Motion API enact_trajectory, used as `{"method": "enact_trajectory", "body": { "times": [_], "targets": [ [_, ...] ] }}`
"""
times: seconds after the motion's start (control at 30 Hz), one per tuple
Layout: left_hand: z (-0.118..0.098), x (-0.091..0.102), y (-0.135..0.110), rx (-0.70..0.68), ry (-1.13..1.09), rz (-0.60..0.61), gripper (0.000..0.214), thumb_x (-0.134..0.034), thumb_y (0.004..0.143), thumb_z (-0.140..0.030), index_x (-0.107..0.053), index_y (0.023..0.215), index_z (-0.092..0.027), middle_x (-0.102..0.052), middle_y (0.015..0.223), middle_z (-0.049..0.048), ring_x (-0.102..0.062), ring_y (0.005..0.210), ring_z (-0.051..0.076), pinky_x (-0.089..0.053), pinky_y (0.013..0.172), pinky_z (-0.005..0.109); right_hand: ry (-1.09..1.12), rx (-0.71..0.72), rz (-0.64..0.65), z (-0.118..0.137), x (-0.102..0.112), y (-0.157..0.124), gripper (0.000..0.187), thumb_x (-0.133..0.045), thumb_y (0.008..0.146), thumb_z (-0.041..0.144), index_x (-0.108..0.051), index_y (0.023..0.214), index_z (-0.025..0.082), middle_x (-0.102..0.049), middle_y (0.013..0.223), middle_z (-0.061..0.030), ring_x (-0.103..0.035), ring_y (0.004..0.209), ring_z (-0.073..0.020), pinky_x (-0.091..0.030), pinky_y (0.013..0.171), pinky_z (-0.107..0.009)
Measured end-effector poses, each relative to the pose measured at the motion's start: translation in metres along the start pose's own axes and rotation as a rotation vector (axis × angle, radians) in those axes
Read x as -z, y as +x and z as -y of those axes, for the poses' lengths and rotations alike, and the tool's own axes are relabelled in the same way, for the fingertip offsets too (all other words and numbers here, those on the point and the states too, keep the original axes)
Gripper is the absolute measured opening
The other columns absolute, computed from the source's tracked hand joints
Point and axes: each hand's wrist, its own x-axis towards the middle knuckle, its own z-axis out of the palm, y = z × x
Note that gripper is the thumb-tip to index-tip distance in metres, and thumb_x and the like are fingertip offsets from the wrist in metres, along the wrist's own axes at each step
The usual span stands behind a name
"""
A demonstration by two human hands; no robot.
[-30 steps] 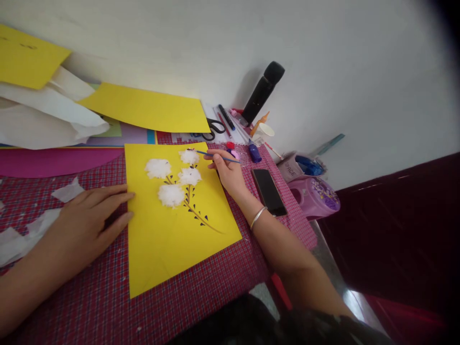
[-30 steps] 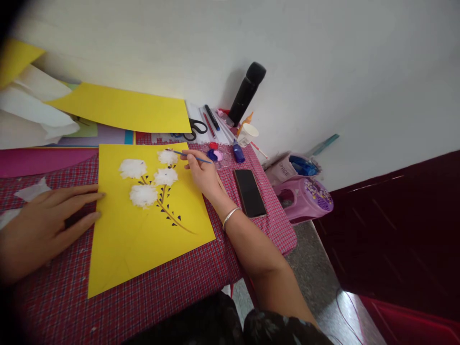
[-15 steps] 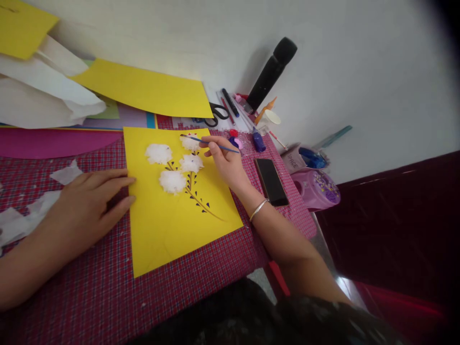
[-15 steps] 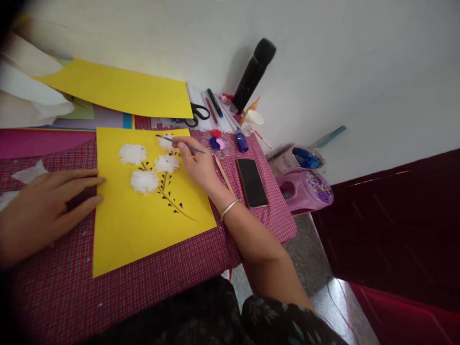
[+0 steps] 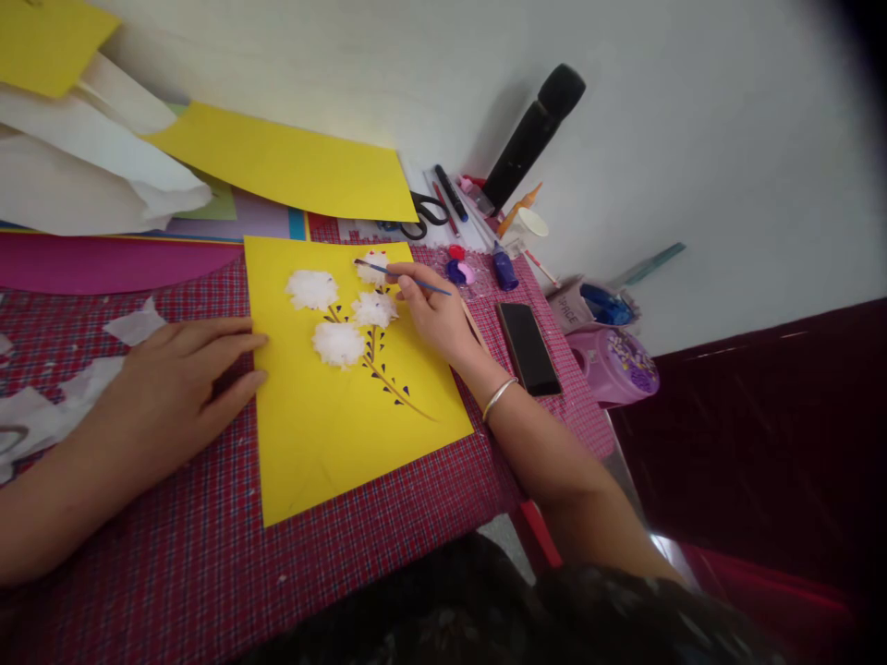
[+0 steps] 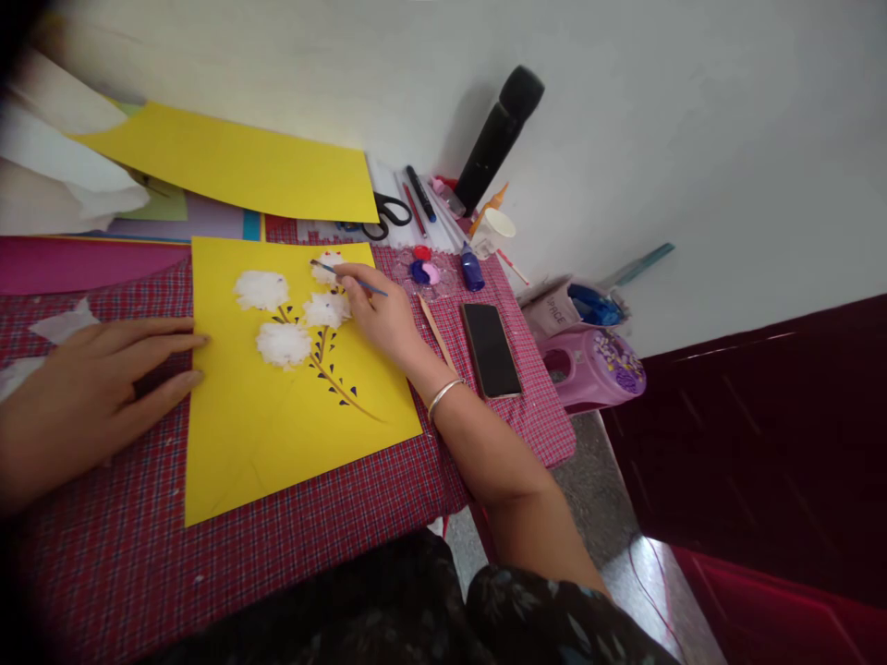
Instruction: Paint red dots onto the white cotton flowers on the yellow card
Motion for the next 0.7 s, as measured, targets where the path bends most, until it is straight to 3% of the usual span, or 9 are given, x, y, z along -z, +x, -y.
{"method": "enact_trajectory", "body": {
  "times": [0.27,0.43,0.7],
  "targets": [
    [0.001,-0.001,0.0,0.001,-0.012,0.012,0.074,-0.027,0.108,-0.061,-0.071,0.129,-0.006,-0.066,0.138,0.0205,-0.062,0.127,0.04,-0.048,0.109,0.061,0.129,0.025,-0.169,0.02,0.012,-0.011,0.043,-0.062,0.096,0.071,-0.073,0.104,0.031,-0.078,0.106,-0.0041,-0.074,0.112,-0.0229,-0.063,0.092,-0.039],
    [-0.001,-0.001,0.0,0.047,-0.01,0.028,0.08,-0.022,0.106,-0.065,-0.071,0.13,-0.006,-0.067,0.139,0.0205,-0.062,0.128,0.039,-0.047,0.112,0.061,0.088,0.006,-0.147,0.012,0.013,-0.016,0.041,-0.063,0.095,0.07,-0.073,0.099,0.03,-0.078,0.099,-0.0039,-0.075,0.099,-0.0209,-0.063,0.088,-0.038],
    [0.0,0.0,-0.001,0.035,-0.01,0.033,0.077,-0.024,0.107,-0.062,-0.071,0.13,-0.006,-0.066,0.14,0.0206,-0.062,0.129,0.04,-0.046,0.112,0.061,0.087,-0.033,-0.065,0.002,0.008,-0.009,0.035,-0.065,0.096,0.064,-0.072,0.098,0.031,-0.079,0.103,-0.0017,-0.074,0.1,-0.0197,-0.062,0.09,-0.037]
  ]
}}
